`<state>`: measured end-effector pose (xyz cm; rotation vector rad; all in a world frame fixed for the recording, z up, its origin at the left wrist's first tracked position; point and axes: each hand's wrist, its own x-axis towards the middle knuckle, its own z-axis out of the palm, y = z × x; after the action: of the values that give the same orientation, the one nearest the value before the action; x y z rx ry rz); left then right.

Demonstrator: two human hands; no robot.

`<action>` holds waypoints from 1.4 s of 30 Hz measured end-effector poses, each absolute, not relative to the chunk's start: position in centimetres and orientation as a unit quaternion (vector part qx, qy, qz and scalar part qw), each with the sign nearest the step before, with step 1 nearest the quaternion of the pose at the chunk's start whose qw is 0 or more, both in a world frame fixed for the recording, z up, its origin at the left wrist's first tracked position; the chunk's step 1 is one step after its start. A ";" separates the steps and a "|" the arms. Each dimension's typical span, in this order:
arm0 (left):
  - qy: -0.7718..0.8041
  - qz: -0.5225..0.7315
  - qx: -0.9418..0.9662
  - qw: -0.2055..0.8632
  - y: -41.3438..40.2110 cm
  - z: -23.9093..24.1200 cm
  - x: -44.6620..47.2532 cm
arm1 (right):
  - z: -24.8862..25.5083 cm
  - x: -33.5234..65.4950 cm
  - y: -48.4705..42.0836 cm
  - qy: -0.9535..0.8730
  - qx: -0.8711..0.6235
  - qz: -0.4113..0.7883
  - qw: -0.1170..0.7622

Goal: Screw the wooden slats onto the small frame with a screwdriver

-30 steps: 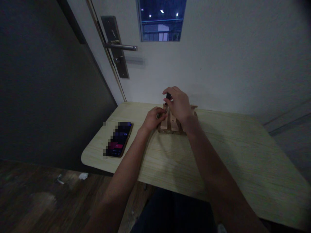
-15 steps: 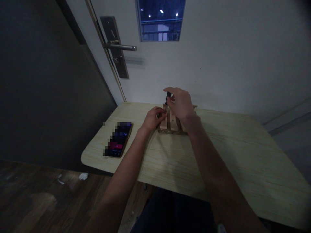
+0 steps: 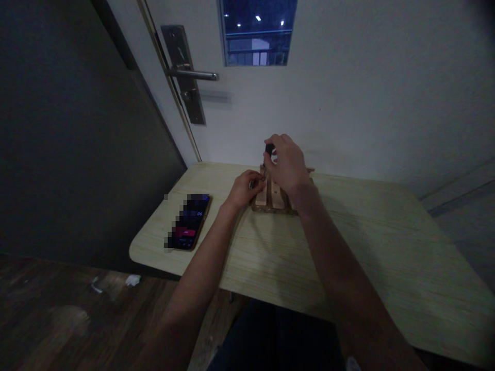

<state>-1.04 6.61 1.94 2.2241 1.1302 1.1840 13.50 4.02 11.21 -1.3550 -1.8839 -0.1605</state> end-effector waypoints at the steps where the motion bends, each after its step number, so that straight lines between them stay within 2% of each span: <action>1: 0.403 0.419 0.791 0.188 6.6 1.9 -1.0 | 11.2 13.5 4.1 -0.746 -0.534 -0.064 0.393; 12: 0.395 0.429 0.789 0.193 6.7 1.7 -1.1 | 11.2 13.7 3.5 -0.735 -0.541 -0.071 0.402; 23: 0.402 0.428 0.786 0.193 6.7 1.6 -1.1 | 11.9 13.8 3.6 -0.743 -0.554 -0.035 0.373; 31: 0.406 0.423 0.786 0.196 6.6 1.9 -1.1 | 11.3 14.0 3.4 -0.723 -0.569 -0.062 0.387; 42: 0.404 0.430 0.783 0.196 6.5 1.9 -1.0 | 11.3 14.1 4.2 -0.756 -0.543 -0.069 0.361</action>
<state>-0.99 6.47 1.88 2.1940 1.1330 1.2044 14.11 4.23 11.32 -1.3982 -1.9472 -0.1769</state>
